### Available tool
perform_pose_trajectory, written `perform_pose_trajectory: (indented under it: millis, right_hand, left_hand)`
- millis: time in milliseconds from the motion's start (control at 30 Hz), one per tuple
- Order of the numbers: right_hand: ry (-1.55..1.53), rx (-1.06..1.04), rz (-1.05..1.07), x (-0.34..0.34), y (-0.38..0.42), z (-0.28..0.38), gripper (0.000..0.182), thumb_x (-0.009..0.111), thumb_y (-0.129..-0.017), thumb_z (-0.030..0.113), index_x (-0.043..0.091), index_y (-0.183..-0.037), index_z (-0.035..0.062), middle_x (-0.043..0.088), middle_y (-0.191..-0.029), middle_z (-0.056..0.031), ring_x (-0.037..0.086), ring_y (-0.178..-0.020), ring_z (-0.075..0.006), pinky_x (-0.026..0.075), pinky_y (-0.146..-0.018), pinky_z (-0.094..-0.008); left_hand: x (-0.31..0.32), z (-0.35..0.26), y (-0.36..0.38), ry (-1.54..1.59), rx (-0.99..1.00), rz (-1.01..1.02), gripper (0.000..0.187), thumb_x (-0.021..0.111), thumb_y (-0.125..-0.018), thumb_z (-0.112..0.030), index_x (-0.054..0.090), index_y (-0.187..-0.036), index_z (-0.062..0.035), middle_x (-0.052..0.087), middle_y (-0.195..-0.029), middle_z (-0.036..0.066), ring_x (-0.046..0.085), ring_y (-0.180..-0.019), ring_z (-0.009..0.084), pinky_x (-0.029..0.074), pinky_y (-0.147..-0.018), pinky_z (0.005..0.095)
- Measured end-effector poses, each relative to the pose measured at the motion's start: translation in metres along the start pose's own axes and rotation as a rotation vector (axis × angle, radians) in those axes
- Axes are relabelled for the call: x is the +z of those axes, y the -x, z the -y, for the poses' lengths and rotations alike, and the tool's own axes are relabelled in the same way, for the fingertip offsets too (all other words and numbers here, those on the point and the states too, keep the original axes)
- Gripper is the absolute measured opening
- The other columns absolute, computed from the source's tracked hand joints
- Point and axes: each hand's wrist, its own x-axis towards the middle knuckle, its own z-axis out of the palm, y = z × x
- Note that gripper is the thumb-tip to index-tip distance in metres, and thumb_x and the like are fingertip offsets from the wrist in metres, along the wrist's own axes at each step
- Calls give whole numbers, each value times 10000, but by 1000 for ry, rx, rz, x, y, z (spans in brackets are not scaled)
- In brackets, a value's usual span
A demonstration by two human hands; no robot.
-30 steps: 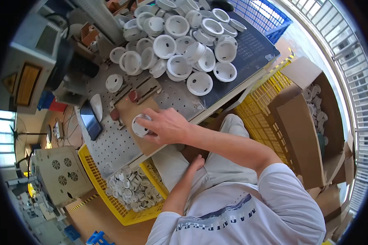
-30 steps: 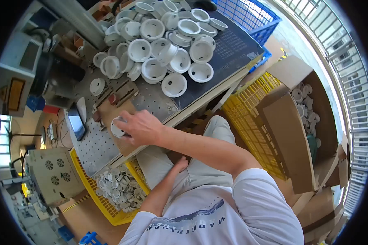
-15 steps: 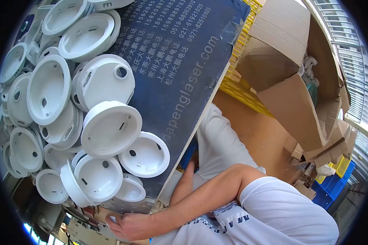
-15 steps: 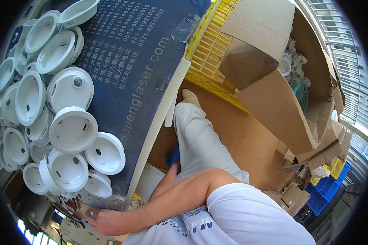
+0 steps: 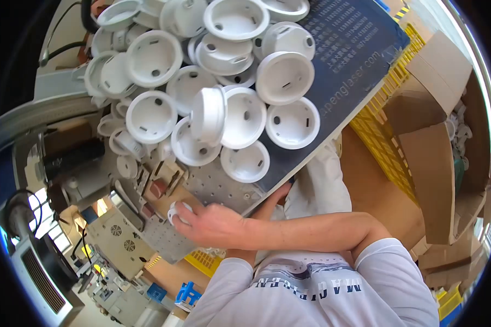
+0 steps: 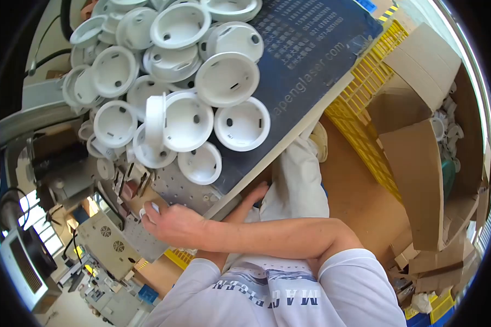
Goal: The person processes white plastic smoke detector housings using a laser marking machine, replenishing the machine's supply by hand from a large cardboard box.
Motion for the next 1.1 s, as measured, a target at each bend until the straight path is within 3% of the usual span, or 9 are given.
perform_pose_trajectory:
  millis: [167, 233, 267, 333, 400, 500, 700, 933, 1100]
  right_hand:
    - [-1, -46, -39, 3, -2, 2, 386, 683, -757, 175, 557, -1109, 80, 552, -1205, -158, 672, -672, -275, 549, -515, -368]
    - [39, -22, 43, -6, -4, 14, 344, 699, -756, 165, 543, -1043, 55, 575, -1101, -158, 674, -676, -311, 549, -575, -414]
    - [67, -66, 67, -5, -6, 19, 344, 699, -756, 165, 543, -1043, 55, 575, -1101, -158, 674, -676, -311, 549, -575, -414]
    - [68, -25, 1, 1, -10, 23, 336, 726, -773, 213, 535, -1011, 71, 583, -1150, -125, 674, -688, -321, 540, -569, -428]
    - [106, -56, 9, 4, -12, 26, 350, 735, -774, 224, 535, -1015, 69, 584, -1173, -116, 675, -693, -321, 542, -572, -428]
    - [142, -34, -4, 16, -15, 34, 373, 745, -781, 241, 534, -1030, 63, 578, -1210, -120, 679, -707, -327, 547, -581, -434]
    - [293, -24, 2, 34, -30, 53, 410, 740, -809, 251, 517, -1079, 37, 542, -1240, -167, 677, -732, -358, 553, -613, -451]
    - [382, 1, 65, 48, -57, 63, 400, 724, -837, 253, 500, -1064, 13, 526, -1237, -188, 653, -759, -408, 543, -622, -477]
    - [381, -47, 52, 54, -72, 55, 389, 720, -843, 241, 493, -1061, 13, 524, -1242, -188, 645, -752, -418, 540, -619, -481]
  left_hand:
    - [3, 12, 44, 53, 157, -134, 314, 438, -901, -49, 577, -1183, -31, 632, -1191, 104, 571, -1136, 218, 426, -1004, 341]
    - [6, 15, 98, -39, 289, -237, 317, 437, -904, -46, 577, -1189, -36, 629, -1203, 98, 566, -1151, 211, 423, -1018, 335]
    - [7, 5, 134, -150, 448, -379, 322, 400, -810, 58, 609, -1050, 9, 679, -1061, 109, 618, -1018, 229, 482, -937, 368]
    - [-3, -11, 202, -67, 425, -397, 353, 464, -701, 67, 622, -1010, 2, 673, -978, 166, 633, -903, 305, 498, -867, 370]
    - [-13, -41, 261, 115, 607, -524, 382, 344, -653, 47, 635, -899, 62, 671, -870, 139, 638, -834, 239, 511, -836, 334]
    - [-49, -68, 306, 189, 833, -801, 357, 335, -645, 13, 611, -862, 83, 648, -849, 106, 608, -818, 182, 489, -788, 293]
    - [-152, -78, 282, 43, 995, -1143, 334, 365, -630, -9, 582, -873, 67, 627, -834, 122, 579, -787, 229, 468, -784, 300]
    - [-152, -66, 267, -15, 1064, -1220, 347, 418, -609, -37, 546, -920, 48, 585, -879, 158, 532, -782, 306, 457, -780, 355]
    - [-154, -65, 270, -59, 1064, -1162, 239, 521, -559, 32, 526, -792, 89, 559, -954, 212, 549, -855, 388, 480, -764, 411]
